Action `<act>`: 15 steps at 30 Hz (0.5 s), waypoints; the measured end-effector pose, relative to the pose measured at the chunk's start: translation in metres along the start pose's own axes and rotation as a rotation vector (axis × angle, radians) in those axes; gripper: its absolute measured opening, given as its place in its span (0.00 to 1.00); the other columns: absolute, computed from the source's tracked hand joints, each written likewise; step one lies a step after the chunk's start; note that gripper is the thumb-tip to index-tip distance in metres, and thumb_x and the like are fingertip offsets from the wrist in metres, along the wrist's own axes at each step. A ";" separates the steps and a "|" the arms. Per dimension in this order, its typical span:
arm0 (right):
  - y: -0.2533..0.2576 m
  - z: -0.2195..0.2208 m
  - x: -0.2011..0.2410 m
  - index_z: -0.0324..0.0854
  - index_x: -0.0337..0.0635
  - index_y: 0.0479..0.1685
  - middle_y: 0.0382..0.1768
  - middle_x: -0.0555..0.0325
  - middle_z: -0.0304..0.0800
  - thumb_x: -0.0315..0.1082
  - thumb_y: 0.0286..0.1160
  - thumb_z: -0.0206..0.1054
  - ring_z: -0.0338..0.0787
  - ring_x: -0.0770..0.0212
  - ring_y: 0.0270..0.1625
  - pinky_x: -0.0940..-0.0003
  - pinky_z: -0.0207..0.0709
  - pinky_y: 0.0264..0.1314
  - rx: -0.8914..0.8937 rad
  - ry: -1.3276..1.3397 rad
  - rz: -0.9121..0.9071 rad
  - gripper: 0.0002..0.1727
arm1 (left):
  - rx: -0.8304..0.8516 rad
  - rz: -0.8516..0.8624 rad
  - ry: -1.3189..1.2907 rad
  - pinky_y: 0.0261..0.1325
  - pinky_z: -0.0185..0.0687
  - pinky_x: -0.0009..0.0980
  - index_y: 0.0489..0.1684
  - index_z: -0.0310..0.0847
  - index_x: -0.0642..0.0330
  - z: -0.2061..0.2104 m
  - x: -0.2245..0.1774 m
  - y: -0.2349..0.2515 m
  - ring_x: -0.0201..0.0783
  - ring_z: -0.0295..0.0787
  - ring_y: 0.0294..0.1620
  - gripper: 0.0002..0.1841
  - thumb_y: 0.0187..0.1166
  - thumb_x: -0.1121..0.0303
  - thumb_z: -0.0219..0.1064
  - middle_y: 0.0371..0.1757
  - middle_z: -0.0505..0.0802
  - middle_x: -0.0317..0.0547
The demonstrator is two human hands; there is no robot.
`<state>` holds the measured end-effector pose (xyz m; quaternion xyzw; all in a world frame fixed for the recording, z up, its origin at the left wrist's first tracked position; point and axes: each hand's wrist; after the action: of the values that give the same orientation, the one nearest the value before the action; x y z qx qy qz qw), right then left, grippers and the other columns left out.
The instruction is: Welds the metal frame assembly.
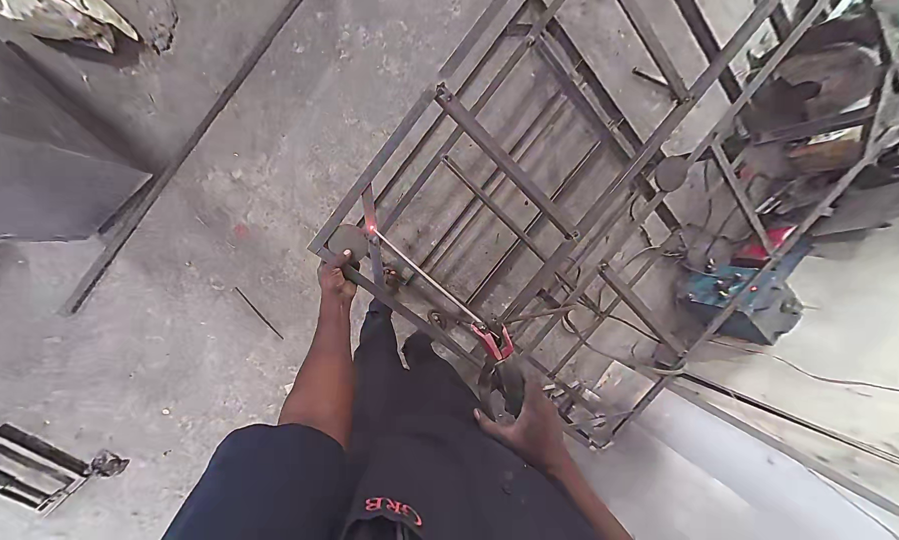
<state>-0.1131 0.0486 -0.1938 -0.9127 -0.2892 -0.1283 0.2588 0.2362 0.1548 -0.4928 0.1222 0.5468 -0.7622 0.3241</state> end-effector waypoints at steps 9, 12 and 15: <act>0.004 0.004 0.003 0.75 0.30 0.71 0.41 0.48 0.95 0.71 0.40 0.80 0.94 0.52 0.35 0.46 0.88 0.35 0.040 -0.046 -0.008 0.60 | 0.007 0.004 -0.015 0.43 0.89 0.43 0.66 0.72 0.59 -0.004 0.002 0.005 0.43 0.89 0.40 0.24 0.69 0.82 0.69 0.49 0.89 0.52; 0.005 0.005 0.006 0.75 0.31 0.71 0.41 0.48 0.94 0.72 0.40 0.80 0.94 0.52 0.36 0.47 0.88 0.35 0.045 -0.058 -0.018 0.60 | 0.014 0.006 -0.016 0.43 0.88 0.43 0.64 0.73 0.59 -0.004 0.001 0.004 0.43 0.89 0.41 0.23 0.69 0.82 0.69 0.48 0.90 0.52; 0.006 0.004 0.008 0.75 0.30 0.71 0.42 0.47 0.94 0.72 0.40 0.79 0.94 0.51 0.37 0.45 0.88 0.37 0.059 -0.066 -0.007 0.60 | 0.015 0.012 -0.007 0.44 0.88 0.43 0.64 0.73 0.59 -0.004 0.002 0.004 0.43 0.89 0.41 0.23 0.69 0.82 0.68 0.48 0.89 0.51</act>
<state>-0.1030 0.0503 -0.1962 -0.9073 -0.3044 -0.0903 0.2756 0.2365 0.1565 -0.4982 0.1253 0.5390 -0.7649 0.3297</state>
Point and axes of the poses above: each hand's wrist, its own y-axis towards the middle knuckle, its own z-axis out of the palm, x = y × z
